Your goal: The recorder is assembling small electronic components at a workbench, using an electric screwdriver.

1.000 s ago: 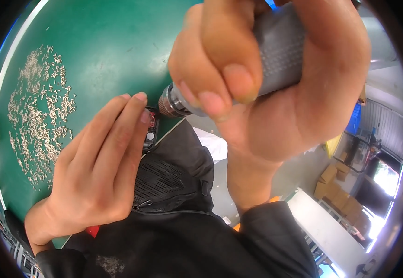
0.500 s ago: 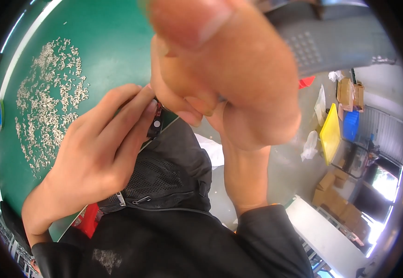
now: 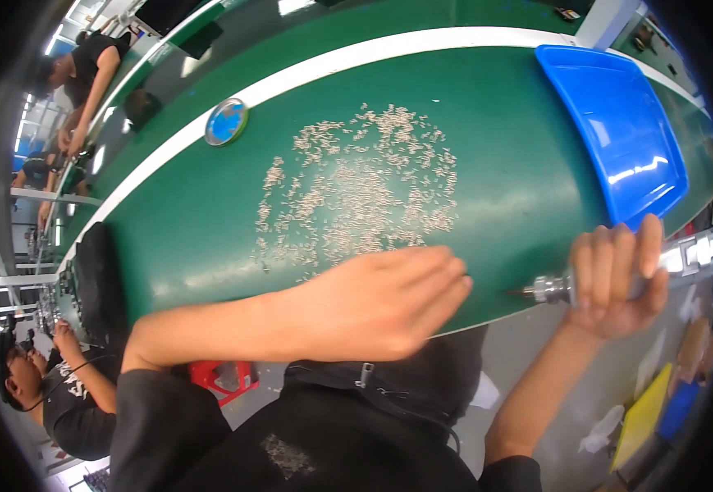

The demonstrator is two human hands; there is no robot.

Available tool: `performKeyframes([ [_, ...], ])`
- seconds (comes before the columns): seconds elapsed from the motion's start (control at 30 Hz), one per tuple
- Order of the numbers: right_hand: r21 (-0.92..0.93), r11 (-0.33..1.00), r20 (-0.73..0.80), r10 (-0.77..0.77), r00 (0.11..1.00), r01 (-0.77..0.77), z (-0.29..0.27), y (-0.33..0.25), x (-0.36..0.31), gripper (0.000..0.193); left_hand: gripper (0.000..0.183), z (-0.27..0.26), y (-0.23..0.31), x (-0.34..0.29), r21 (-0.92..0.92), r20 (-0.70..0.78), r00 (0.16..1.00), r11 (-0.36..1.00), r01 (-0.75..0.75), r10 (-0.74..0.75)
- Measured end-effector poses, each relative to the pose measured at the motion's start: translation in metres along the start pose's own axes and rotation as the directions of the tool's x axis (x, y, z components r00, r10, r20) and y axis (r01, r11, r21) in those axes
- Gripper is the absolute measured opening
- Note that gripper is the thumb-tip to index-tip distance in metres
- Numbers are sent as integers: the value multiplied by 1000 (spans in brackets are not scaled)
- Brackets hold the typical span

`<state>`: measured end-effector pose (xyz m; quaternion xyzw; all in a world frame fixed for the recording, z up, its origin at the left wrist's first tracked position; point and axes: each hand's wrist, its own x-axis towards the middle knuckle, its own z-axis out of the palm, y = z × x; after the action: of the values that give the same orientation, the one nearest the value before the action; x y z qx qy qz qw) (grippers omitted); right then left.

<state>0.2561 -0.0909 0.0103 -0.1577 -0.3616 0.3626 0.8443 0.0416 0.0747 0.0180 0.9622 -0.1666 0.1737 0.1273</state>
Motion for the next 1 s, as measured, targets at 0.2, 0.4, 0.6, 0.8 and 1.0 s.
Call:
performKeyframes([
  [0.2,101,994,-405,-1,914,46,-13,18,-12,16,46,-83,-24,-106,140,-80,727,715,685,-682],
  [0.4,241,965,-421,10,907,101,-6,28,-9,17,36,-89,-15,-158,486,-283,587,415,769,-758],
  [0.6,321,940,-422,32,906,117,-11,25,-20,15,29,-68,-12,-126,213,-104,735,707,675,-670],
  [0.8,311,943,-416,26,909,115,-8,27,-19,14,27,-63,-16,-120,225,-120,771,740,634,-625],
  [1.0,297,946,-426,11,905,128,-7,29,-18,14,28,-62,-19,-118,299,-85,812,763,573,-577],
])
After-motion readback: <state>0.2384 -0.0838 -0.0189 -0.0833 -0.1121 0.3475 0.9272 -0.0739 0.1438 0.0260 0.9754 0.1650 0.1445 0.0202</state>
